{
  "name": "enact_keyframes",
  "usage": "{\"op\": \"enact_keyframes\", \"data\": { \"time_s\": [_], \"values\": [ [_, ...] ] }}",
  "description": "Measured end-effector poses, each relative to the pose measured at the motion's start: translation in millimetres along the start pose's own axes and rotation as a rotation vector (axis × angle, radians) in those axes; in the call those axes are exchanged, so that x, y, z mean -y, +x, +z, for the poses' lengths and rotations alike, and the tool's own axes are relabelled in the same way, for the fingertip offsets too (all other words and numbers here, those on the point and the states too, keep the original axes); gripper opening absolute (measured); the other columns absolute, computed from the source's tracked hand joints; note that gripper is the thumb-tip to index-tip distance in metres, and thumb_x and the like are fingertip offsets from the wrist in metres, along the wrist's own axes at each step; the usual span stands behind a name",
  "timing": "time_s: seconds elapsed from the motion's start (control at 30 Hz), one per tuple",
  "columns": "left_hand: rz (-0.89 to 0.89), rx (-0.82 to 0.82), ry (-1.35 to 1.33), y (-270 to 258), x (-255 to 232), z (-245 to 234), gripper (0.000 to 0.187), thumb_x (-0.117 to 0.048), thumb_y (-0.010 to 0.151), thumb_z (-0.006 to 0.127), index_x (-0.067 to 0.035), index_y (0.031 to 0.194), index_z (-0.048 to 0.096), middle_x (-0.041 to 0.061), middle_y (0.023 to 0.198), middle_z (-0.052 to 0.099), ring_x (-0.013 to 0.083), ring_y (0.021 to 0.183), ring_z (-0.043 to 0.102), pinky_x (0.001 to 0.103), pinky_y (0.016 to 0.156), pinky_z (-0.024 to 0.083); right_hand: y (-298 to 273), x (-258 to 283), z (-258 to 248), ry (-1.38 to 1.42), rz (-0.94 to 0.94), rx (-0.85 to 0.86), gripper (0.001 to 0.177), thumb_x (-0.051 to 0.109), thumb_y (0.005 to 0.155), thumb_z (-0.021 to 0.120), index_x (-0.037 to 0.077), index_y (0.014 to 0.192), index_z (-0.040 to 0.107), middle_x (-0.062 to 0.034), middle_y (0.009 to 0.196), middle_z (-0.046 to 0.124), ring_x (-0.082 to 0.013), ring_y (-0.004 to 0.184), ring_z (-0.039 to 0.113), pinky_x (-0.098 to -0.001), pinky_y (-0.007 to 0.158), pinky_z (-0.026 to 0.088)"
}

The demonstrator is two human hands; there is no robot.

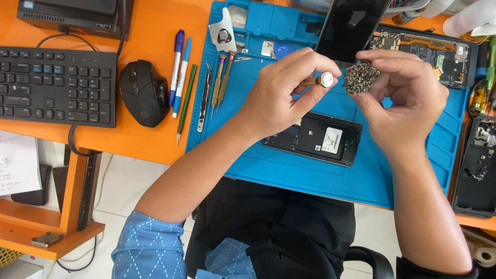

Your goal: The person uses a screwdriver to remove screws from a disassembled electronic device placed on a blue mat. They then use a magnetic tool to pick up and organize the small screws from the mat.

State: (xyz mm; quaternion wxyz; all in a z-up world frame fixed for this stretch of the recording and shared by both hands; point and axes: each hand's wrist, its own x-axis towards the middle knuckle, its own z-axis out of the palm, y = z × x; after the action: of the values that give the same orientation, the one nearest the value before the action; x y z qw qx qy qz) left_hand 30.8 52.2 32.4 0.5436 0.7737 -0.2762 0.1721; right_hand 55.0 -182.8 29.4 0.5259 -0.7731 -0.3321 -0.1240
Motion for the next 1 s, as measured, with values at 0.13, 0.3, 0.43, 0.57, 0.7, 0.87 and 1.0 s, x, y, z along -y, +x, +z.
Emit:
{"op": "enact_keyframes", "data": {
  "time_s": [0.13, 0.3, 0.43, 0.57, 0.7, 0.87, 1.0],
  "values": [
    [0.034, -0.009, -0.029, 3.1, -3.4, -0.2, 0.021, -0.025, 0.117, 0.047, -0.012, 0.116, 0.063, 0.003, 0.108, 0.067, 0.0164, 0.077, 0.052, 0.032, 0.072, 0.045, 1.7, 2.7, 0.8, -0.003, -0.005, -0.012, 0.041, -0.032, 0.097, 0.072, -0.009, 0.123, 0.051, -0.0431, 0.136, 0.066, -0.0227, 0.071, 0.053, -0.0309, 0.067, 0.045],
    [0.069, -0.020, 0.015, 3.7, -4.7, 0.2, 0.032, -0.034, 0.118, 0.042, -0.010, 0.117, 0.064, 0.007, 0.104, 0.070, 0.0155, 0.073, 0.059, 0.030, 0.067, 0.049, 2.8, 2.7, 0.7, 0.007, -0.050, -0.033, 0.038, -0.027, 0.101, 0.077, -0.008, 0.122, 0.052, -0.0395, 0.133, 0.067, -0.0225, 0.070, 0.052, -0.0321, 0.068, 0.046],
    [0.059, -0.016, -0.002, 2.5, -4.8, 2.0, 0.026, -0.029, 0.117, 0.048, -0.008, 0.116, 0.065, 0.009, 0.103, 0.067, 0.0149, 0.069, 0.054, 0.028, 0.063, 0.045, 2.1, 1.2, 1.3, 0.057, -0.033, -0.047, 0.035, -0.019, 0.104, 0.077, -0.005, 0.123, 0.052, -0.0385, 0.133, 0.067, -0.0215, 0.075, 0.053, -0.0300, 0.066, 0.042],
    [0.092, -0.035, 0.035, 1.3, -2.9, 3.0, 0.007, -0.015, 0.113, 0.063, -0.008, 0.114, 0.065, 0.005, 0.090, 0.059, 0.0168, 0.068, 0.043, 0.033, 0.067, 0.041, 2.6, 4.6, 1.8, 0.042, -0.031, -0.049, 0.035, -0.015, 0.104, 0.081, -0.004, 0.122, 0.052, -0.0375, 0.132, 0.068, -0.0214, 0.073, 0.052, -0.0296, 0.064, 0.042],
    [0.091, -0.018, 0.030, 0.9, -5.2, 1.7, 0.012, -0.019, 0.114, 0.061, -0.008, 0.115, 0.066, 0.007, 0.093, 0.060, 0.0164, 0.065, 0.044, 0.033, 0.064, 0.040, 2.6, 6.6, 1.2, 0.032, -0.037, -0.040, 0.034, -0.014, 0.105, 0.082, -0.005, 0.121, 0.053, -0.0373, 0.132, 0.069, -0.0214, 0.073, 0.052, -0.0296, 0.064, 0.044],
    [0.095, -0.018, 0.040, 1.0, -5.0, 1.4, 0.015, -0.020, 0.115, 0.058, -0.007, 0.116, 0.067, 0.007, 0.091, 0.058, 0.0165, 0.066, 0.044, 0.033, 0.064, 0.041, 0.6, 3.6, -0.2, 0.010, -0.049, -0.044, 0.036, -0.021, 0.101, 0.080, -0.005, 0.120, 0.054, -0.0368, 0.131, 0.069, -0.0223, 0.070, 0.052, -0.0306, 0.062, 0.043],
    [0.091, -0.015, 0.054, 0.6, -3.8, 1.0, 0.012, -0.019, 0.114, 0.062, -0.008, 0.116, 0.067, 0.007, 0.091, 0.058, 0.0163, 0.067, 0.046, 0.032, 0.064, 0.042, -0.7, 2.2, -1.4, -0.033, -0.071, -0.039, 0.036, -0.022, 0.099, 0.080, -0.005, 0.119, 0.057, -0.0346, 0.130, 0.071, -0.0230, 0.068, 0.052, -0.0314, 0.060, 0.044]
  ]
}}
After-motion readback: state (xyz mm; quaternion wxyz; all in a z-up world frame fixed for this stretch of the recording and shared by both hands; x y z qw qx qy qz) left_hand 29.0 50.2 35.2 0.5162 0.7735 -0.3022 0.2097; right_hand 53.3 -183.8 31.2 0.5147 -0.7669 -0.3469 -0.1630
